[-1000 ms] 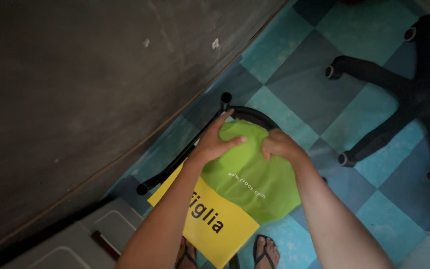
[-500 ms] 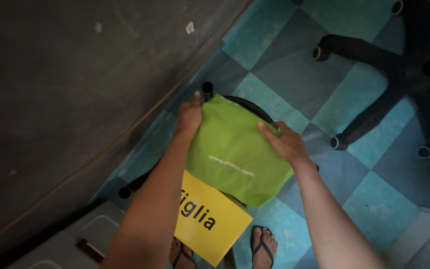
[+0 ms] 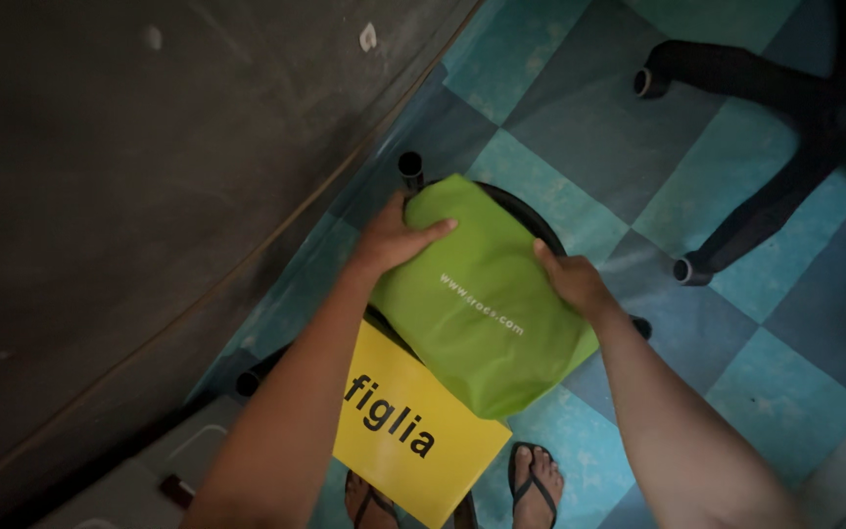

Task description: The person wipes a yellow box with a cloth, places it on a stool, then opens a blue box to remove and reinsert a power strip before wiping and stacking it. They then fold a green bag and place it on the stool, followed by wiping the stool surface with a cloth and spray.

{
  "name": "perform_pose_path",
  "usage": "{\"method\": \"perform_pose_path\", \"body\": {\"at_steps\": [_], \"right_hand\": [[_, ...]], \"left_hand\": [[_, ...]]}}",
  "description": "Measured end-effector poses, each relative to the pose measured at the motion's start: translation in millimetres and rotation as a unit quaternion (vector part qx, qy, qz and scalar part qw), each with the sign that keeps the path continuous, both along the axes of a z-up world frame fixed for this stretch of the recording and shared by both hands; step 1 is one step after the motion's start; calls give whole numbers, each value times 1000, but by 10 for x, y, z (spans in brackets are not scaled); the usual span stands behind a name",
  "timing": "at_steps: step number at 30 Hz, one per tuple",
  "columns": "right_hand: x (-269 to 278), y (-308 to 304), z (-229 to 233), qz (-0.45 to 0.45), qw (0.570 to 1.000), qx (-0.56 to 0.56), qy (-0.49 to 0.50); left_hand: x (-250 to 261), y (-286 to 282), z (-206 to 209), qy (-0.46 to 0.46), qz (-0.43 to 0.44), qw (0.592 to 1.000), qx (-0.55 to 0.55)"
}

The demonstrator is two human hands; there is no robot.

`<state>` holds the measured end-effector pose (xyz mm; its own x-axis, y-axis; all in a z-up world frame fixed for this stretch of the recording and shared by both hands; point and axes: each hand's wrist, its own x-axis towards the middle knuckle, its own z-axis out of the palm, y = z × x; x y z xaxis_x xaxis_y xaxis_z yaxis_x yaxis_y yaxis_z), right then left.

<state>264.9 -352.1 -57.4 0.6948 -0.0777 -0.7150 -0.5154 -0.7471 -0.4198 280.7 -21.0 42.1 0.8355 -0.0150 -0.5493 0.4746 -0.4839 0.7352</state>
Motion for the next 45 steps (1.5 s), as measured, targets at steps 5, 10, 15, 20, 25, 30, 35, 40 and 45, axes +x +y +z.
{"method": "perform_pose_path", "body": {"at_steps": [5,10,15,20,25,30,35,40,45], "right_hand": [[80,60,-205,73,994,-61,-50],[230,559,23,92,984,-21,-152],[216,776,275,77,985,-89,-127],[-30,832,575,80,935,-115,-326],[-438,840,1030,47,886,-29,-461],[-902,761,1436,57,880,-15,-471],[-1280,639,1849,1,886,-41,-462],[-1704,323,2592,-177,920,-33,-349],[-2517,-317,3201,-296,872,-86,-381]], "left_hand": [[-141,-62,121,60,7,994,85],[-375,68,88,53,83,992,74],[-321,110,-48,50,86,987,127],[-357,175,-248,116,55,986,110],[-663,288,-247,106,129,982,89],[-952,272,71,34,191,977,88],[-1259,362,60,-112,307,945,0],[-1478,321,659,-14,383,905,-187],[-1614,-74,1914,57,295,929,-216]]}}
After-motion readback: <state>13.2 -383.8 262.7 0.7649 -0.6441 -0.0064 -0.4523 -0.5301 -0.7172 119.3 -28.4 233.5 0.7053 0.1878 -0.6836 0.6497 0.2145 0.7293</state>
